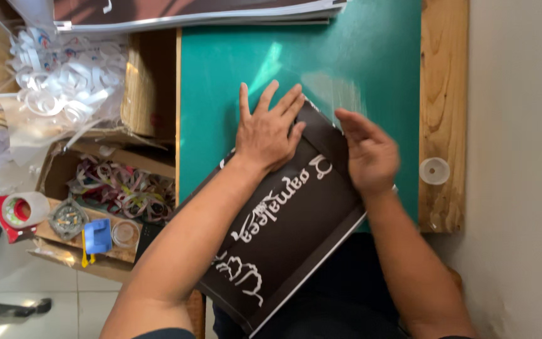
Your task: The person folds printed paper sheets into shopping bags, creasing the edges by hand and using a circular tool to press the folds flat. They tuck the edges and bottom flaps together to form the bag shape.
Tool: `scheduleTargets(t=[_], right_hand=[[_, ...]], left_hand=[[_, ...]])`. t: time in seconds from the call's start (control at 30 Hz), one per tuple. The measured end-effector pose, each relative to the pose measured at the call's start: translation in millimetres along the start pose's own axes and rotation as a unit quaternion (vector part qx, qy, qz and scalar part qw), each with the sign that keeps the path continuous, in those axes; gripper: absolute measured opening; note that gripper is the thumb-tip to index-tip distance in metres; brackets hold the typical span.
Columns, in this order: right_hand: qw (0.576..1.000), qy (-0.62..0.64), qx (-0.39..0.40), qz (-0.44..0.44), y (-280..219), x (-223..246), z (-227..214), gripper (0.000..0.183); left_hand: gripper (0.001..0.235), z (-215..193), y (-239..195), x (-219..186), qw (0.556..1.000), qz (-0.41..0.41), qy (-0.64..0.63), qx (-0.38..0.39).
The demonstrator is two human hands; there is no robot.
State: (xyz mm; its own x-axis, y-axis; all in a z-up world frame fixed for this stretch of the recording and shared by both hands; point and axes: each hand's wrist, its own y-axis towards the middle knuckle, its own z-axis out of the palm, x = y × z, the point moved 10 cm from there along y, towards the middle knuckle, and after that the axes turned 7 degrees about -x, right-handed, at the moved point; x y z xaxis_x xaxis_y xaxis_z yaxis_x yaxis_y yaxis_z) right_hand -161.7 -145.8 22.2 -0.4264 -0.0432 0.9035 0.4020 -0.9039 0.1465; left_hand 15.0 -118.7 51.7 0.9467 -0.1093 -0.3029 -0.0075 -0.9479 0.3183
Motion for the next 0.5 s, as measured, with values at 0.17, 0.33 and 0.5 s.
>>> scheduleTargets(t=[0.17, 0.33, 0.5], right_hand=[[0.914, 0.385, -0.079, 0.104, -26.1, -27.7, -69.3, 0.034], [0.883, 0.452, -0.05, 0.118, -25.2, -34.5, -79.3, 0.038], [0.917, 0.383, -0.031, 0.109, -30.2, -1.5, -69.6, 0.033]], left_hand=[[0.053, 9.5, 2.7, 3.3, 0.997, -0.065, -0.007, 0.045], [0.053, 19.0, 2.9, -3.2, 0.987, -0.147, 0.041, 0.056], [0.054, 17.0, -3.8, -10.5, 0.989, -0.141, 0.021, -0.043]])
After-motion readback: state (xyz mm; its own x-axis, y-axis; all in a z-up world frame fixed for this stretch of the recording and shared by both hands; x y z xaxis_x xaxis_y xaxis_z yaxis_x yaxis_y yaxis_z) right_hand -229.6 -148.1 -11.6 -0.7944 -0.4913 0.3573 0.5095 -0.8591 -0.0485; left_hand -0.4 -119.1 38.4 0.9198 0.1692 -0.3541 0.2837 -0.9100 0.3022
